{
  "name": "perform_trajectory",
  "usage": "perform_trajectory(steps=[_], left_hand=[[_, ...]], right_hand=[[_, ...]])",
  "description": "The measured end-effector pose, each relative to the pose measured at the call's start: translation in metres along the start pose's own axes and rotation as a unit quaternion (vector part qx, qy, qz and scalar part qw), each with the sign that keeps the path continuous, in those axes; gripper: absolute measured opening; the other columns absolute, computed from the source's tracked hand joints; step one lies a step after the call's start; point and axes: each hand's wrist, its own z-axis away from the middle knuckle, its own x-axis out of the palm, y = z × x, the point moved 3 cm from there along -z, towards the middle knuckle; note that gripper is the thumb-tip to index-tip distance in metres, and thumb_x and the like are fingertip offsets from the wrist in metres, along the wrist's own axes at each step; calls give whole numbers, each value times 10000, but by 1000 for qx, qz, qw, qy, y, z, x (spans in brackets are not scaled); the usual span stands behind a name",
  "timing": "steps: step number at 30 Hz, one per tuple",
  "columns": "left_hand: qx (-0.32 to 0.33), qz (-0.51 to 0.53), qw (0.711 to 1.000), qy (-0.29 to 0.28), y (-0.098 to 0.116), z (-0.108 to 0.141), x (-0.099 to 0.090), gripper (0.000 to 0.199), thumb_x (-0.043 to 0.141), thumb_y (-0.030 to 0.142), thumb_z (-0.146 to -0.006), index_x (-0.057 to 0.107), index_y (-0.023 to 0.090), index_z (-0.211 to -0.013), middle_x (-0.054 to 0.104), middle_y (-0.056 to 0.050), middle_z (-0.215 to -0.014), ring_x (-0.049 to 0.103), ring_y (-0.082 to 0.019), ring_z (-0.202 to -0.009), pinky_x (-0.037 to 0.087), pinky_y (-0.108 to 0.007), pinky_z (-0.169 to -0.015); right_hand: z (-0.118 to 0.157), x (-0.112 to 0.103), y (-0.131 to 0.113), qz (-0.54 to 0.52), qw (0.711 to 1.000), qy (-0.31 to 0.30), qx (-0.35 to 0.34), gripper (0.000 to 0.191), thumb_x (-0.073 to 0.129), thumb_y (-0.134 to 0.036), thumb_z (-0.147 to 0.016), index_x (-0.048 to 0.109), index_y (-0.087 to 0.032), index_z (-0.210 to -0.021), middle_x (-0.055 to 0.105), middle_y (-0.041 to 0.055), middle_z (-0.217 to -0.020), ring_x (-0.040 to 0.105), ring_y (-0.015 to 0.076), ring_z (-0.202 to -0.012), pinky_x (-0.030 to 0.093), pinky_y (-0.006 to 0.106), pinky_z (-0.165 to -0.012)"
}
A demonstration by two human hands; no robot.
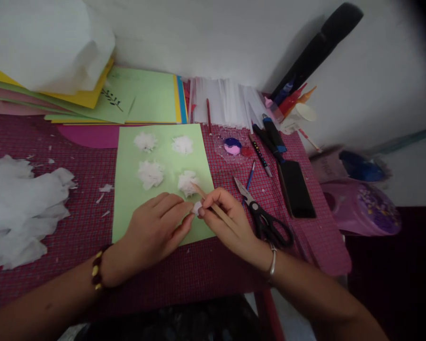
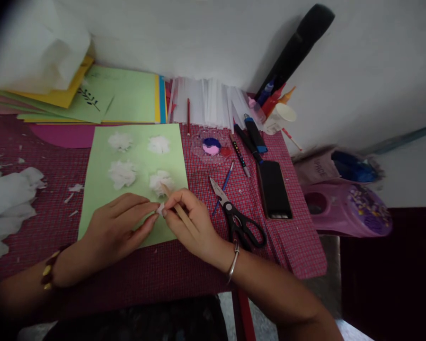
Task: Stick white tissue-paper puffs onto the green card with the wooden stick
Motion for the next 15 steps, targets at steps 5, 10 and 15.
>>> perform_trajectory(steps=[5,10,15], left_hand=[[-58,84,995,-10,-1,-4,3,144,495,192,-923,629,207,-870,662,-36,-817,606,-168,-762,494,-294,-680],[-216,248,944,-12,-9,-8,2,202,510,219,-882,623,211,-714,588,21,-607,528,-116,-550,417,-234,-511],[-265,309,913,-39,-10,-10,1,241,503,278,-869,603,209,-662,537,27,-552,487,-116,-514,390,-227,-474]], right_hand=[[1,1,-1,22,1000,-4,-10,92,632,-189,-822,564,-251,-830,560,-35,-746,514,127,-660,406,279,-601],[1,1,0,25,1000,-18,1,100,638,-184,-827,567,-253,-840,545,-39,-736,498,119,-642,399,259,-572],[2,-1,-8,-31,999,-21,25,102,635,-236,-841,562,-257,-910,623,-11,-855,595,148,-781,481,305,-698]])
